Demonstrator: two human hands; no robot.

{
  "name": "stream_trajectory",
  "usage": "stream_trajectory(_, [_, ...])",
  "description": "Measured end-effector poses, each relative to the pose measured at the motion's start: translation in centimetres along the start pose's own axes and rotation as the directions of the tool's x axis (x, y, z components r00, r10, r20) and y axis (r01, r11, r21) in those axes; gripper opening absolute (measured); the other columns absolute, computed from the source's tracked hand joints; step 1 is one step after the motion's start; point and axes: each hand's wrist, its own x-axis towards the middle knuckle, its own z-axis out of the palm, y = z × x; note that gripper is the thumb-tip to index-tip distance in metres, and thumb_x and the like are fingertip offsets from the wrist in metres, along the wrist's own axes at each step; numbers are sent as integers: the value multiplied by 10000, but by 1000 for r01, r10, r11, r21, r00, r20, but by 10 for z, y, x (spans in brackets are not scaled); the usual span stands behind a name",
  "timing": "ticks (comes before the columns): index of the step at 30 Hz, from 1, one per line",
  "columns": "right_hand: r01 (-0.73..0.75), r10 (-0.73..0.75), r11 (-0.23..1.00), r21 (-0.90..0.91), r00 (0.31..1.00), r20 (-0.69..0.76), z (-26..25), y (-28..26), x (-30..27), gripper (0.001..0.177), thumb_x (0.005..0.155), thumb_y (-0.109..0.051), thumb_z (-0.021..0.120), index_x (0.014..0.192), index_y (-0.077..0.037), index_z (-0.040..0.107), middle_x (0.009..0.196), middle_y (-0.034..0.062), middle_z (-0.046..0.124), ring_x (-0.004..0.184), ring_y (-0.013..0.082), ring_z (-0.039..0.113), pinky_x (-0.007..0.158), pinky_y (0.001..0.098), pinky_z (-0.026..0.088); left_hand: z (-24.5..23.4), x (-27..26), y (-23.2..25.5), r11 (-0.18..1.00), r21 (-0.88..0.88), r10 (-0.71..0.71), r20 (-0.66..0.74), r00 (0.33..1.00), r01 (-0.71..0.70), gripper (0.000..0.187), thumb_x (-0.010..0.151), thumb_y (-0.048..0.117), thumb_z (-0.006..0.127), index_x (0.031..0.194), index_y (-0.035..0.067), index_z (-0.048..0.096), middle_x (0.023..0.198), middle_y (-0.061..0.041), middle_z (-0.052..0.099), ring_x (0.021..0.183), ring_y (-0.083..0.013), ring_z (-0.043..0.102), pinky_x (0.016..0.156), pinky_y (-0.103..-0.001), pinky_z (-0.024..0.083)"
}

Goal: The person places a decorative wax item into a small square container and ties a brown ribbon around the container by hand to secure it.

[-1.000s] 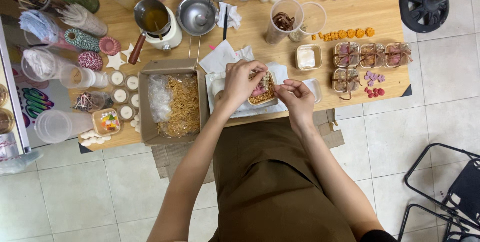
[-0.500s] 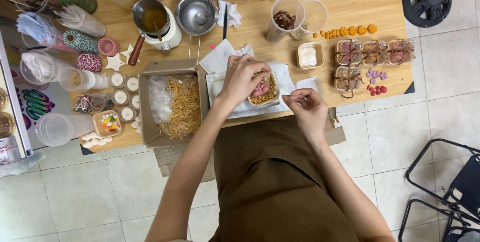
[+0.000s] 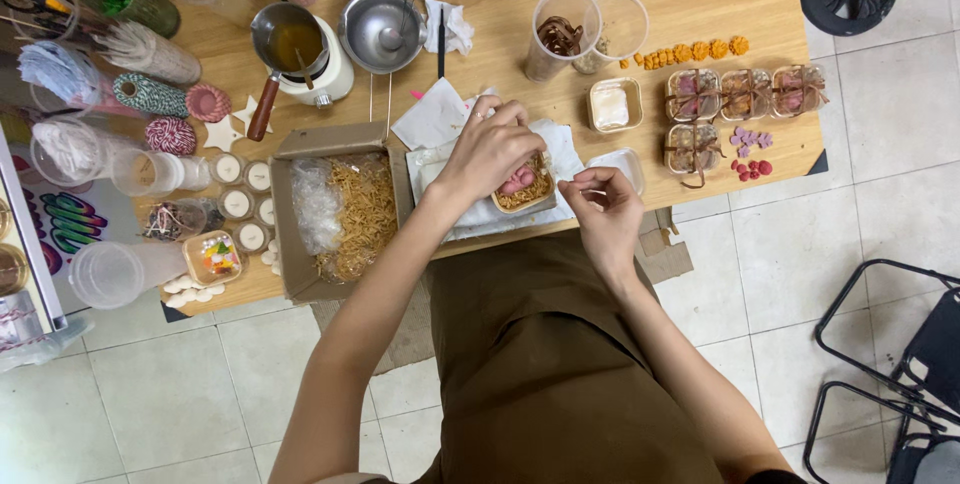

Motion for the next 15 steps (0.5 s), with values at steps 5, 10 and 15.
stream_trajectory(5, [90, -85, 976, -197, 996, 36, 10, -4, 0, 143, 886, -88, 810, 972, -28, 713, 879, -5, 720, 829, 79, 651, 785, 272, 482, -2, -1, 1, 997, -32, -71, 0, 997, 71, 89, 828, 167, 788, 914, 147, 787, 838, 23, 707, 985, -162, 614, 995, -401, 368])
stream_trajectory(10, [284, -259, 837, -468, 959, 118, 15, -19, 0, 219, 853, -61, 804, 1072, -74, 793, 873, 40, 708, 836, 177, 627, 771, 317, 502, -3, -9, 1, 990, -65, -125, -46, 991, 121, 106, 880, 224, 786, 948, 143, 780, 978, 37, 747, 1071, -165, 618, 1020, -415, 347])
stream_trajectory(15, [481, -429, 651, -587, 872, 238, 17, -26, 3, 285, 844, -76, 811, 1128, -83, 795, 918, 47, 713, 876, 239, 607, 817, 370, 504, -7, -25, 6, 943, -64, -327, 5, 945, 326, 194, 825, 330, 838, 907, 160, 791, 1075, 4, 712, 1076, -194, 596, 1014, -435, 333])
